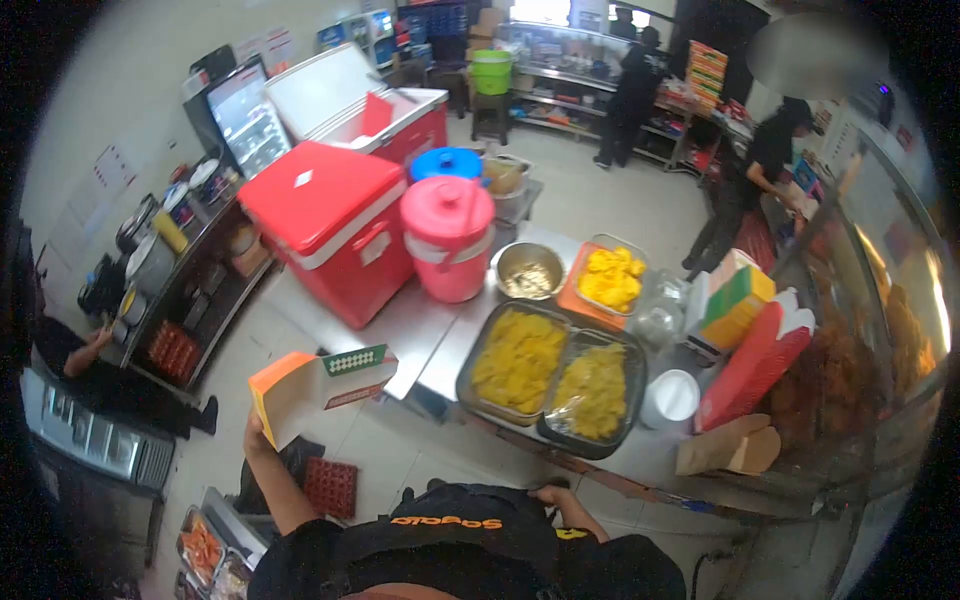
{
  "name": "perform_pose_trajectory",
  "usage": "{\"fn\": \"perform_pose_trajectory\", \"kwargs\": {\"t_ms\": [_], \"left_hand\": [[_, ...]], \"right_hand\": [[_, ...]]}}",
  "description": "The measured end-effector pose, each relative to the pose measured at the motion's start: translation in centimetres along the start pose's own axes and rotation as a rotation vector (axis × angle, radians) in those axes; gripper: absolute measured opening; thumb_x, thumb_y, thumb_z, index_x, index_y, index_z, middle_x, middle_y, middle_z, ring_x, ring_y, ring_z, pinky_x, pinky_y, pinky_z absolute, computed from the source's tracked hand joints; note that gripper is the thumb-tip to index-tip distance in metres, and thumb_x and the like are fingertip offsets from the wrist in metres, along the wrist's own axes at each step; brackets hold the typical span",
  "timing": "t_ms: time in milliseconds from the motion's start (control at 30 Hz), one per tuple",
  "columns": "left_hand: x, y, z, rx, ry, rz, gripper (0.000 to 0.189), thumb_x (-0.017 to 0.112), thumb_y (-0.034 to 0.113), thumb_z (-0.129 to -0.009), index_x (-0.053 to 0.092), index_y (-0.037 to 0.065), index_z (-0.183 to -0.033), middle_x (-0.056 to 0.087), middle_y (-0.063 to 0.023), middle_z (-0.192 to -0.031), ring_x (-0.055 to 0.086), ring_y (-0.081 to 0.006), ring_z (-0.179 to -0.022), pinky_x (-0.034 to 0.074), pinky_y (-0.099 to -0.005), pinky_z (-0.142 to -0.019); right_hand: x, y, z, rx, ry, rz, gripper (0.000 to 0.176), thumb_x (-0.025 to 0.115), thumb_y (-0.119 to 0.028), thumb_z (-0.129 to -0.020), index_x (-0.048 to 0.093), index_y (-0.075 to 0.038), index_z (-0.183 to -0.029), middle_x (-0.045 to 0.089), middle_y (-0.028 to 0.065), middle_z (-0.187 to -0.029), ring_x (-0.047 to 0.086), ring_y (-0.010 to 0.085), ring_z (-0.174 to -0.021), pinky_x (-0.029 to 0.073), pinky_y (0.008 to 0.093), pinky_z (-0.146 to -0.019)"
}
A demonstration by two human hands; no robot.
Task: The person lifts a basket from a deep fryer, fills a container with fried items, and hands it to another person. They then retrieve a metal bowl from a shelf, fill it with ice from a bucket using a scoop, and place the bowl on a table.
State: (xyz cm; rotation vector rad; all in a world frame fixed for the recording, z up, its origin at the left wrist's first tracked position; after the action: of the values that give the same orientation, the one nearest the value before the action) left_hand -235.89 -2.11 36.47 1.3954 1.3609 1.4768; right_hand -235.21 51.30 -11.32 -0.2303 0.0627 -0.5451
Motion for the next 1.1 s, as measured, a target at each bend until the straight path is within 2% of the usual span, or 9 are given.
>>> {"fn": "perform_pose_trajectory", "kwargs": {"t_ms": [67, 100, 133, 200, 433, 633, 733, 800, 1100], "left_hand": [[-6.9, -1.8, 3.3, -0.015, 0.159, 0.083, 0.083, 0.067, 0.051, -0.066, 0.038, 0.001, -0.125, 0.050, -0.0088, -0.117, 0.049, -0.0179, -0.108, 0.039, -0.0330, -0.092], [-10.3, -3.3, 6.0, -0.023, 0.259, 0.127, 0.078, 0.065, 0.050, -0.069, 0.039, 0.001, -0.124, 0.051, -0.0089, -0.116, 0.050, -0.0179, -0.107, 0.040, -0.0332, -0.091], [-13.7, -4.9, 9.2, -0.026, 0.372, 0.168, 0.073, 0.063, 0.048, -0.073, 0.039, 0.001, -0.124, 0.052, -0.0090, -0.115, 0.052, -0.0179, -0.105, 0.041, -0.0335, -0.091], [-18.0, -7.3, 10.7, 0.018, 0.542, 0.288, 0.050, 0.045, 0.041, -0.087, 0.043, 0.004, -0.121, 0.055, -0.0069, -0.113, 0.054, -0.0176, -0.101, 0.043, -0.0343, -0.088], [-21.4, -6.8, 12.3, 0.143, 0.634, 0.652, 0.062, 0.039, 0.054, -0.086, 0.036, 0.010, -0.130, 0.046, -0.0081, -0.125, 0.045, -0.0246, -0.113, 0.033, -0.0445, -0.096], [-27.6, -8.1, 11.1, 0.158, 0.827, 0.612, 0.058, 0.038, 0.049, -0.088, 0.035, 0.009, -0.130, 0.046, -0.0070, -0.127, 0.046, -0.0202, -0.113, 0.036, -0.0386, -0.093], [-32.1, -9.1, 9.2, 0.150, 0.791, 0.619, 0.062, 0.039, 0.049, -0.088, 0.028, 0.008, -0.134, 0.040, -0.0110, -0.131, 0.041, -0.0269, -0.119, 0.033, -0.0449, -0.098], [-35.6, -8.5, 6.8, 0.125, 0.752, 0.590, 0.064, 0.040, 0.050, -0.087, 0.026, 0.010, -0.135, 0.038, -0.0123, -0.132, 0.041, -0.0281, -0.118, 0.034, -0.0474, -0.097], [-54.0, -3.5, 0.0, -0.037, 0.753, 0.315, 0.061, 0.047, 0.038, -0.088, 0.026, 0.004, -0.134, 0.036, -0.0079, -0.132, 0.041, -0.0214, -0.117, 0.032, -0.0386, -0.097]], "right_hand": [[2.9, -1.7, -12.0, -0.107, -0.181, -0.002, 0.062, 0.046, -0.048, -0.083, 0.047, -0.002, -0.124, 0.046, 0.0144, -0.127, 0.044, 0.0319, -0.116, 0.033, 0.0440, -0.097], [3.3, -10.5, 0.3, 0.000, 0.030, 0.358, 0.057, 0.045, -0.046, -0.083, 0.053, -0.001, -0.117, 0.051, 0.0157, -0.121, 0.048, 0.0298, -0.112, 0.036, 0.0434, -0.093], [4.0, -12.0, -9.6, -0.257, -0.060, 0.827, 0.054, 0.043, -0.045, -0.085, 0.054, -0.001, -0.114, 0.053, 0.0177, -0.118, 0.050, 0.0302, -0.108, 0.038, 0.0438, -0.089], [7.4, -24.7, -0.3, -0.401, 0.047, 0.881, 0.050, 0.041, -0.043, -0.087, 0.055, -0.003, -0.113, 0.054, 0.0174, -0.116, 0.051, 0.0324, -0.105, 0.039, 0.0399, -0.088], [21.6, -55.2, 16.8, -1.203, -0.061, 0.296, 0.020, 0.054, -0.019, -0.086, 0.056, -0.003, -0.099, 0.053, -0.0019, -0.075, 0.046, 0.0068, -0.066, 0.041, 0.0220, -0.060], [32.8, -69.2, 18.3, -1.264, -0.100, 0.616, 0.030, 0.055, -0.020, -0.086, 0.052, 0.001, -0.109, 0.060, 0.0090, -0.095, 0.056, 0.0123, -0.089, 0.045, 0.0261, -0.075], [38.7, -73.7, 17.3, -0.934, -0.436, 0.628, 0.046, 0.059, -0.026, -0.083, 0.046, 0.005, -0.115, 0.059, 0.0141, -0.102, 0.056, 0.0196, -0.095, 0.044, 0.0302, -0.084], [40.6, -78.3, 13.0, -1.128, -0.323, 0.765, 0.058, 0.061, -0.035, -0.080, 0.044, 0.006, -0.117, 0.057, 0.0202, -0.108, 0.057, 0.0263, -0.096, 0.045, 0.0341, -0.081], [47.8, -100.7, 11.9, -1.316, -0.267, 0.707, 0.028, 0.056, -0.018, -0.079, 0.058, 0.000, -0.101, 0.064, 0.0180, -0.085, 0.063, 0.0283, -0.079, 0.048, 0.0355, -0.072]]}}
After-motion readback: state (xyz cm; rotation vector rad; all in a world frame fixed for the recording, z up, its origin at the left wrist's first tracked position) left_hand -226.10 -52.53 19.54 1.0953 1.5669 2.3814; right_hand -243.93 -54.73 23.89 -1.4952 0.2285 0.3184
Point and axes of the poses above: each hand's wrist, its own z-axis away from the middle knuckle, its own x-axis out of the palm, y = z × x, the point moved 8 cm from there along -z, towards the middle knuckle
